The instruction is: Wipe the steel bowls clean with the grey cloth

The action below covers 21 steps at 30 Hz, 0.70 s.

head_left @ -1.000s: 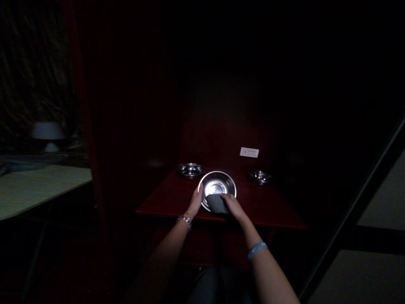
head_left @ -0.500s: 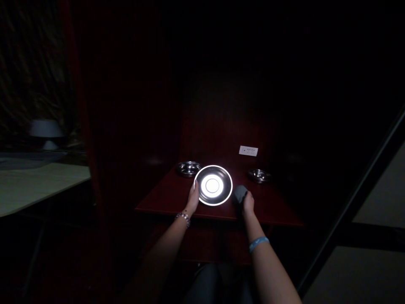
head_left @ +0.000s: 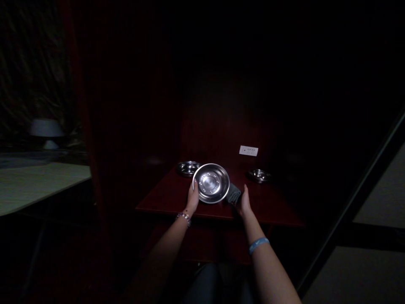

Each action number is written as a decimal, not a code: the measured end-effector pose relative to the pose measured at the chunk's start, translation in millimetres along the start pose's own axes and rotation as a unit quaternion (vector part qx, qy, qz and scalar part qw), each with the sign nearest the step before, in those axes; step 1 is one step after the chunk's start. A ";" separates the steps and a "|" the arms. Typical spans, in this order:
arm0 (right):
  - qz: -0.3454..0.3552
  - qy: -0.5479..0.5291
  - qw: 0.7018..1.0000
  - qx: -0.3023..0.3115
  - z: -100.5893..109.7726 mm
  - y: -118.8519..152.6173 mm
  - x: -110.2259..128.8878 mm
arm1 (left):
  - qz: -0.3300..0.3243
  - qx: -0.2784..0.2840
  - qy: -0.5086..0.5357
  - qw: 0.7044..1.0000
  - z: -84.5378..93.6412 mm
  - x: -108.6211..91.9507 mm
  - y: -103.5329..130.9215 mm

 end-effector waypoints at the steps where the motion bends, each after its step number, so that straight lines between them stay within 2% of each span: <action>1: -0.012 -0.005 1.000 0.002 -0.2 1.5 0.9 | -0.001 -0.006 0.000 1.000 0.5 -0.2 -0.1; 4: -0.051 -0.010 0.998 -0.019 2.0 2.1 0.3 | -0.012 -0.023 -0.002 1.000 1.7 -1.0 -0.7; 7: -0.055 0.001 0.998 -0.032 3.4 -1.0 -3.4 | -0.016 -0.030 0.000 0.999 2.4 -0.1 -1.7; 13: -0.015 0.026 0.999 -0.018 3.0 -7.5 -10.2 | 0.002 -0.032 0.023 0.999 3.6 8.6 -5.1; 18: 0.012 0.027 0.999 0.024 1.1 -7.7 -13.9 | 0.007 -0.020 0.032 0.999 3.6 13.2 -7.6; 21: 0.032 0.056 0.998 0.007 1.5 -6.7 -18.0 | 0.013 0.005 0.028 1.000 1.5 13.1 -7.6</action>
Point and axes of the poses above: each hand's wrist, its own y-axis away from the middle knuckle, its own z-axis out of the back of the hand, x = y × z, the point moved 4 cm from there along -y, towards the middle knuckle, and after that the axes turned 7 degrees about -x, right-handed, at the moved point
